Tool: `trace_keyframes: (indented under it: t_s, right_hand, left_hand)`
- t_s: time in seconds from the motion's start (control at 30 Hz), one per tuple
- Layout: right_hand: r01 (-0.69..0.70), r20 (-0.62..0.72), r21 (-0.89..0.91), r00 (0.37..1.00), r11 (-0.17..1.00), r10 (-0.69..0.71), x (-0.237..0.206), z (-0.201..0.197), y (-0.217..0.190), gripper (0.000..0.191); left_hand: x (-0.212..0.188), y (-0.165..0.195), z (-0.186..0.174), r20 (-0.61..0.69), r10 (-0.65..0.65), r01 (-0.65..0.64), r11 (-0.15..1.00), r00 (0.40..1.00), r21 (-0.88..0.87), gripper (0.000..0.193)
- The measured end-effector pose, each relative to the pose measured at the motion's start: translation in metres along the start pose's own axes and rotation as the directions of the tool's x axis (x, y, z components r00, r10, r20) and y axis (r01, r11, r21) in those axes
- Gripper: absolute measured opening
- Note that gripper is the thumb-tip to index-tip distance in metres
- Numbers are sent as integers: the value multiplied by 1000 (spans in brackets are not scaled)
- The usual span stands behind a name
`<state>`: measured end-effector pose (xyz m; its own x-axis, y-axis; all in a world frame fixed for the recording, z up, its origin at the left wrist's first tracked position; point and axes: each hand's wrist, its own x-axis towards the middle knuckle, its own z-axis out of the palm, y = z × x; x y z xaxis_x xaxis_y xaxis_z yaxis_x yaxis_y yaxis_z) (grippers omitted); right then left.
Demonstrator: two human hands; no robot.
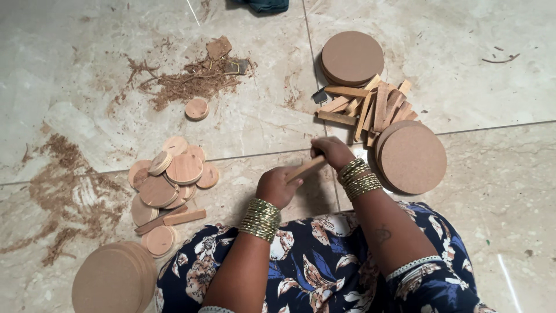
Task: The person sits on the tiled floor and sorts small wooden craft pieces. They pick up round wooden discs one at a time, stack them into piles, and handle short wooden sticks, moving pieces between piles on the floor.
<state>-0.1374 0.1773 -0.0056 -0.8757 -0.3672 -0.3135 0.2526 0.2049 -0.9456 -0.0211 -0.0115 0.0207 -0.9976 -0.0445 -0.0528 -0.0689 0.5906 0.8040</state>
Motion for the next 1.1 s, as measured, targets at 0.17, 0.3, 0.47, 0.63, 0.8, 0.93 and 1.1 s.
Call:
trace_keyframes:
  t_s: [0.17, 0.3, 0.47, 0.63, 0.8, 0.93, 1.1]
  right_hand:
    - [-21, -214, 445, 968, 895, 129, 14, -4, 17, 41]
    - [399, -382, -37, 841, 916, -382, -3, 16, -3, 47]
    - [502, 75, -714, 748, 488, -660, -45, 47, -59, 35]
    - [364, 185, -698, 924, 617, -335, -40, 42, -83, 33]
    - [15, 115, -427, 993, 904, 38, -6, -11, -43, 33]
    - [-153, 193, 156, 974, 976, 122, 6, -39, 6, 30]
    - [61, -265, 527, 960, 848, 95, 14, -20, 12, 25]
  left_hand:
    - [-2, -2, -8, -47, -21, 19, 998, 999, -54, 38]
    - [-3, 7, -10, 2, -66, 66, 995, 998, 74, 34]
    - [-4, 12, 9, 68, -64, 61, 997, 996, 45, 23]
    - [1, 9, 14, 51, 65, -65, 998, 997, 4, 25]
    - [-1, 22, 11, 121, 106, -112, 993, 987, 44, 27]
    - [-6, 25, 9, 81, 235, -234, 972, 969, -20, 35]
    - [-4, 23, -8, 46, 89, -90, 996, 995, 15, 35]
